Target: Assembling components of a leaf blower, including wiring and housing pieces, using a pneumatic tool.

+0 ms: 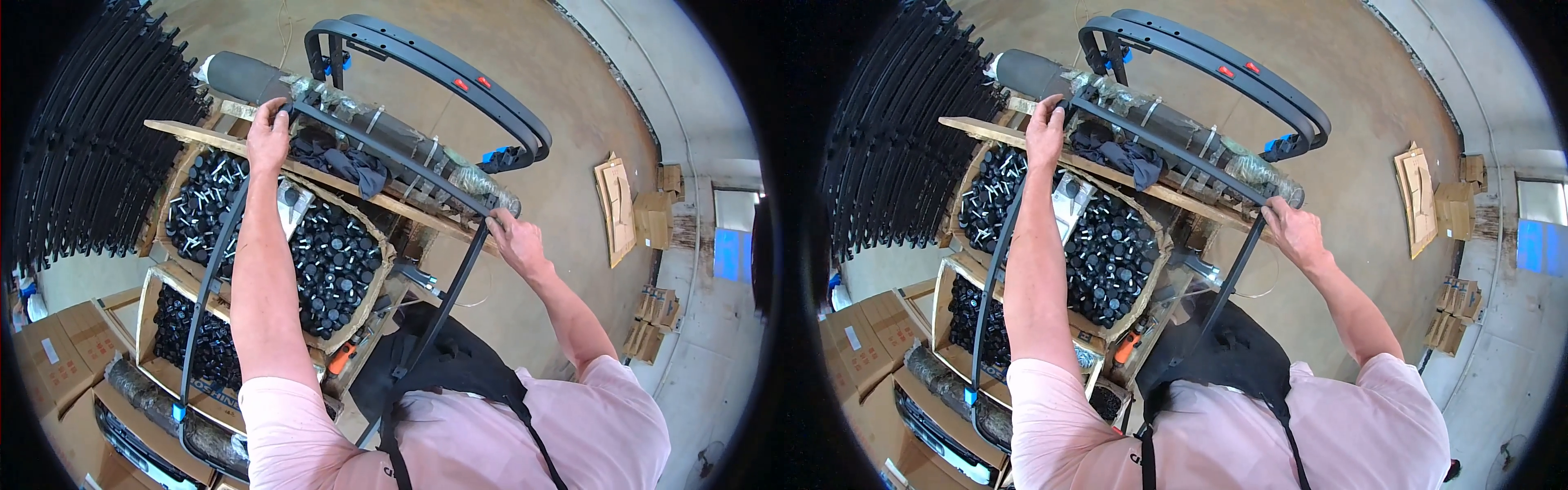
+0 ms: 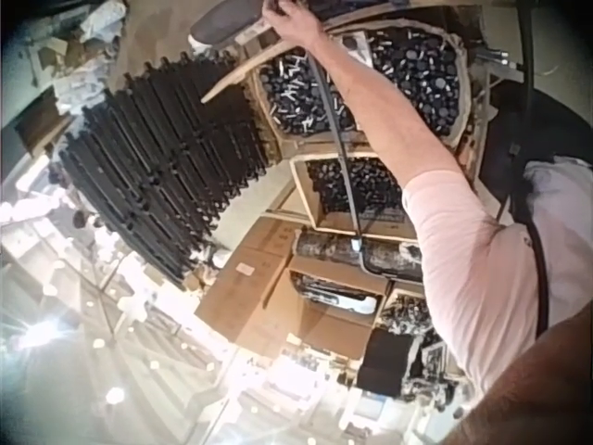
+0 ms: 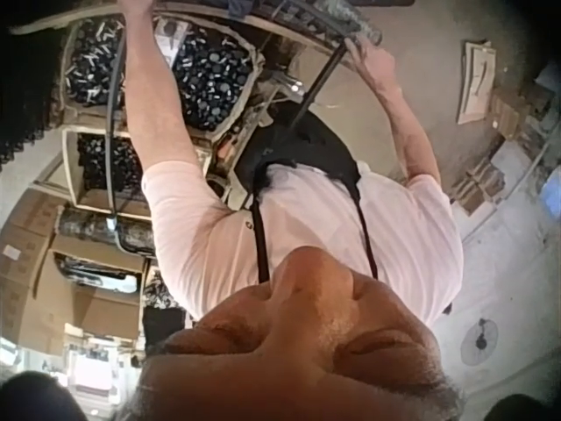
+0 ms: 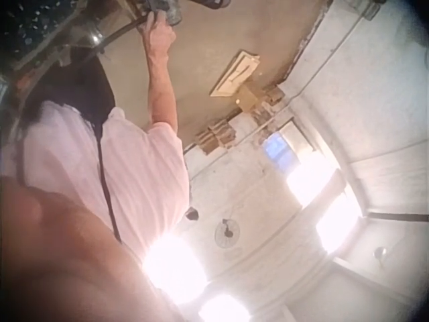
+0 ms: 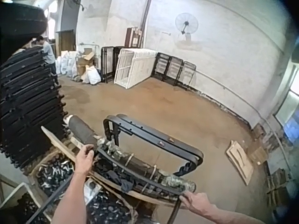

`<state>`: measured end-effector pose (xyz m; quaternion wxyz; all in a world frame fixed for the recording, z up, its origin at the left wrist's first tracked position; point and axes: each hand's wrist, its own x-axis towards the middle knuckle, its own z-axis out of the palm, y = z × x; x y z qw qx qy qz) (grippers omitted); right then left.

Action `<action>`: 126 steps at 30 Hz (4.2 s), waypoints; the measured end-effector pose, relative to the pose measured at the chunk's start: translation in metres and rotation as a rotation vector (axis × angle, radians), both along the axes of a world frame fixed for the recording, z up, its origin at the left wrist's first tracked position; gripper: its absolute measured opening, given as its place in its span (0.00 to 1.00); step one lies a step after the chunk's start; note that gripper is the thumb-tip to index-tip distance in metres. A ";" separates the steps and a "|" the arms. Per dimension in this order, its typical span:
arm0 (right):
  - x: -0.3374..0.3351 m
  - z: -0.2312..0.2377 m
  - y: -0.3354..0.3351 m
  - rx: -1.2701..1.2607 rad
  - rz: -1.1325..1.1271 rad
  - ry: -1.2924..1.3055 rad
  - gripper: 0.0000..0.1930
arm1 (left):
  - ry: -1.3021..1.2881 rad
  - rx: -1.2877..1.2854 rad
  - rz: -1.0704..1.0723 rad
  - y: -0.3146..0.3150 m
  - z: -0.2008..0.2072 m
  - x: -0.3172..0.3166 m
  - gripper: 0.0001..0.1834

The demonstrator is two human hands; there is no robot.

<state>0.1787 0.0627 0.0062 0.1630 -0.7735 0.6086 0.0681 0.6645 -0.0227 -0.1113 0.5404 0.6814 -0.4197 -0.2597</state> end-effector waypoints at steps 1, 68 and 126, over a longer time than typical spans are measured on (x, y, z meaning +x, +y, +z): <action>-0.001 -0.002 -0.002 -0.001 0.003 0.003 0.14 | -0.016 0.015 -0.026 0.000 0.002 0.002 0.18; 0.006 0.003 -0.015 0.051 0.372 0.328 0.20 | -0.357 0.227 0.625 0.050 0.017 0.069 0.27; 0.050 -0.032 -0.009 0.079 0.811 0.551 0.19 | -0.189 0.311 2.150 0.959 0.092 -0.099 0.15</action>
